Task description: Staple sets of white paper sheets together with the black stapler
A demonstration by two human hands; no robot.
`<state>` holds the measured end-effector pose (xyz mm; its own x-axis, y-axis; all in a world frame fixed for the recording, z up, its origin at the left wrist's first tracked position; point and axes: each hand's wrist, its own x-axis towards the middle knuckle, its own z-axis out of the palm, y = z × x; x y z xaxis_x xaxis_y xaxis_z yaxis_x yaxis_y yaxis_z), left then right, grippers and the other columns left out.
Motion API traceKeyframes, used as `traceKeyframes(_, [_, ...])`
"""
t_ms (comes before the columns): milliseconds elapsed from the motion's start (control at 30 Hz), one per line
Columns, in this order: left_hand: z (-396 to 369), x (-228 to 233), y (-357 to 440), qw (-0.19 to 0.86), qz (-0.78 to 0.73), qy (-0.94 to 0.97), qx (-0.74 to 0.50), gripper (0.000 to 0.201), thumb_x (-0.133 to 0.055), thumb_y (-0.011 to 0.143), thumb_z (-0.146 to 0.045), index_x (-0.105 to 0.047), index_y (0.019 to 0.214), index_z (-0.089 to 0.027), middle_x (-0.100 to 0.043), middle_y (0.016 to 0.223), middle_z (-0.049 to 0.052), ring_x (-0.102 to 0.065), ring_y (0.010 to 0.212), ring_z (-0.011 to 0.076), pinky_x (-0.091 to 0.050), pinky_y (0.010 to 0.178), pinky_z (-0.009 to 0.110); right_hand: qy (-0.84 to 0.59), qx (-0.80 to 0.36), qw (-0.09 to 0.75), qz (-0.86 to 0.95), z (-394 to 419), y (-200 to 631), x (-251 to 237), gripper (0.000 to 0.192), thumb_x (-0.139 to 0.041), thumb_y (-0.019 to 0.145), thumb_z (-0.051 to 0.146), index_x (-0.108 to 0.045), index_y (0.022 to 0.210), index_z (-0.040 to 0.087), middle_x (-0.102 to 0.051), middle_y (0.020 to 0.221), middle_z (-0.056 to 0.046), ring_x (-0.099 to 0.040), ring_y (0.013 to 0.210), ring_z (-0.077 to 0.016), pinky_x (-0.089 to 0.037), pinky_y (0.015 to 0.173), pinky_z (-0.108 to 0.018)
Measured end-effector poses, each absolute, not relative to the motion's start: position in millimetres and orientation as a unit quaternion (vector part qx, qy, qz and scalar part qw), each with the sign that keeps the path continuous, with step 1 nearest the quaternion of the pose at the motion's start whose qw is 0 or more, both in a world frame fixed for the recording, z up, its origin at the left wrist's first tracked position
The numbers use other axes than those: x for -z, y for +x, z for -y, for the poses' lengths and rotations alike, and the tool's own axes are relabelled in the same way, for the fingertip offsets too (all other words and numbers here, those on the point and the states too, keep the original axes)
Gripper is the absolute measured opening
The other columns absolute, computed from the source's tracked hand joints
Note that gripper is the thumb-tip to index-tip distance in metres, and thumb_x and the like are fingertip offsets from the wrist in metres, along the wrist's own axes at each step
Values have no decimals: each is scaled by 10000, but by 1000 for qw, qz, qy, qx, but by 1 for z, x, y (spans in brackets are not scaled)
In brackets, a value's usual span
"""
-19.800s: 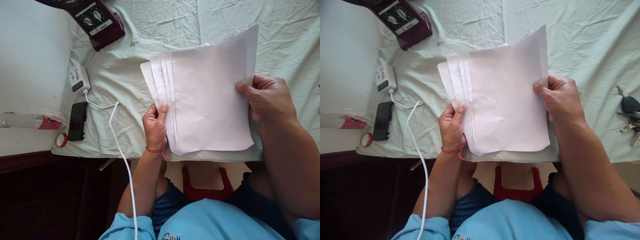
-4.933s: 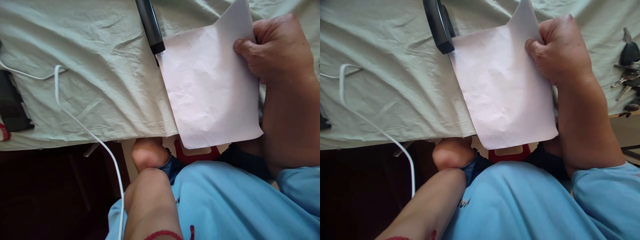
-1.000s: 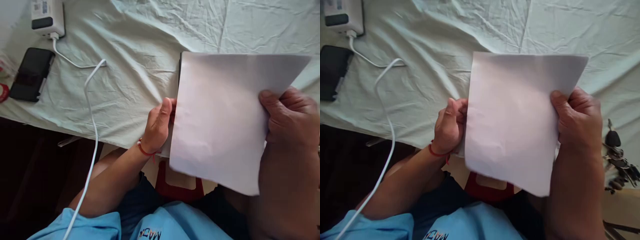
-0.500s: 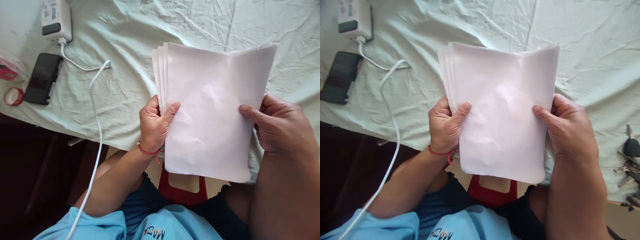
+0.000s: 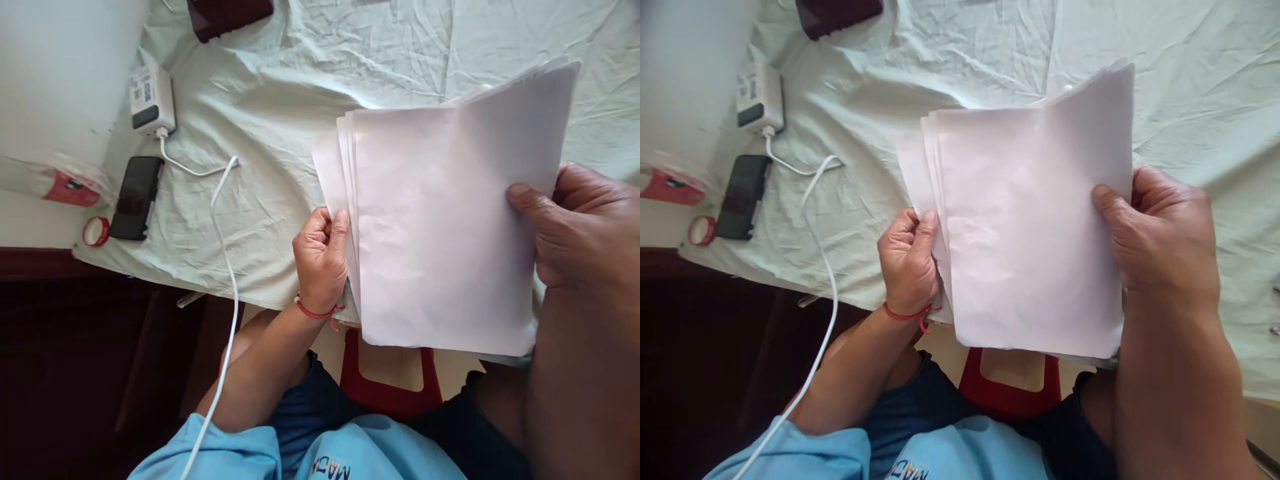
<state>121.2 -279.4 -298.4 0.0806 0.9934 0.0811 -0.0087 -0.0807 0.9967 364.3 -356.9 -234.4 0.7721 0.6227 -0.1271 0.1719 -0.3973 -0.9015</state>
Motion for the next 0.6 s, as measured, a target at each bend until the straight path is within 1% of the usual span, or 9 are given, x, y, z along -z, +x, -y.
traceKeyframes(67, [279, 300, 121, 508, -452, 537, -499, 314, -771, 982, -531, -683, 1028, -234, -516, 717, -35, -488, 634, 113, -424, 610, 235, -807, -221, 488, 250, 358, 366, 235, 193, -759, 850, 189, -884, 967, 278, -693, 771, 24, -471, 585, -31, -321, 456, -144])
traceKeyframes(133, [279, 300, 122, 514, -449, 526, -507, 412, -827, 936, -530, -635, 1183, -262, -501, 712, -59, -479, 595, 104, -402, 573, 227, -809, -214, 489, 246, 359, 367, 235, 179, -765, 848, 200, -883, 961, 271, -678, 767, 21, -445, 573, -25, -286, 444, -148])
traceKeyframes(167, [279, 300, 123, 514, -449, 519, -515, 470, -864, 906, -516, -602, 1212, -274, -496, 715, -70, -476, 582, 99, -394, 558, 221, -808, -211, 493, 242, 359, 368, 235, 180, -766, 844, 196, -883, 962, 268, -678, 768, 19, -442, 570, -24, -287, 444, -152])
traceKeyframes(267, [278, 297, 125, 494, -445, 510, -546, 531, -940, 840, -436, -559, 1181, -291, -541, 774, -69, -529, 623, 95, -436, 585, 213, -795, -198, 525, 232, 357, 370, 237, 212, -778, 818, 161, -883, 977, 253, -715, 806, 8, -483, 586, -34, -361, 475, -172])
traceKeyframes(333, [278, 296, 125, 476, -446, 515, -556, 469, -933, 851, -397, -579, 1140, -292, -569, 806, -59, -571, 672, 99, -481, 636, 214, -781, -191, 547, 236, 357, 370, 240, 229, -790, 803, 153, -884, 992, 243, -741, 845, -8, -520, 612, -51, -404, 497, -188])
traceKeyframes(400, [278, 296, 124, 460, -453, 536, -544, 321, -885, 901, -388, -641, 1073, -270, -602, 821, -41, -620, 738, 110, -523, 709, 223, -771, -185, 554, 252, 357, 370, 242, 227, -802, 802, 169, -888, 998, 242, -737, 833, -18, -527, 617, -68, -401, 485, -192])
traceKeyframes(467, [278, 297, 122, 453, -466, 553, -522, 199, -816, 959, -398, -711, 1022, -241, -685, 892, -2, -682, 857, 135, -557, 815, 245, -770, -187, 547, 268, 358, 369, 244, 229, -801, 812, 190, -891, 1012, 255, -725, 806, -19, -523, 607, -76, -386, 465, -184])
traceKeyframes(533, [279, 298, 121, 469, -476, 544, -507, 192, -749, 1008, -421, -758, 1046, -234, -755, 1009, 37, -716, 969, 164, -568, 894, 274, -770, -198, 540, 275, 360, 369, 245, 242, -801, 825, 209, -893, 1041, 270, -728, 805, -20, -532, 606, -80, -388, 455, -174])
traceKeyframes(600, [280, 300, 121, 500, -478, 518, -503, 236, -698, 1038, -460, -770, 1097, -243, -778, 1068, 53, -725, 1000, 176, -572, 901, 287, -768, -209, 540, 275, 361, 368, 244, 260, -805, 833, 217, -893, 1071, 274, -735, 815, -22, -544, 616, -79, -398, 458, -162])
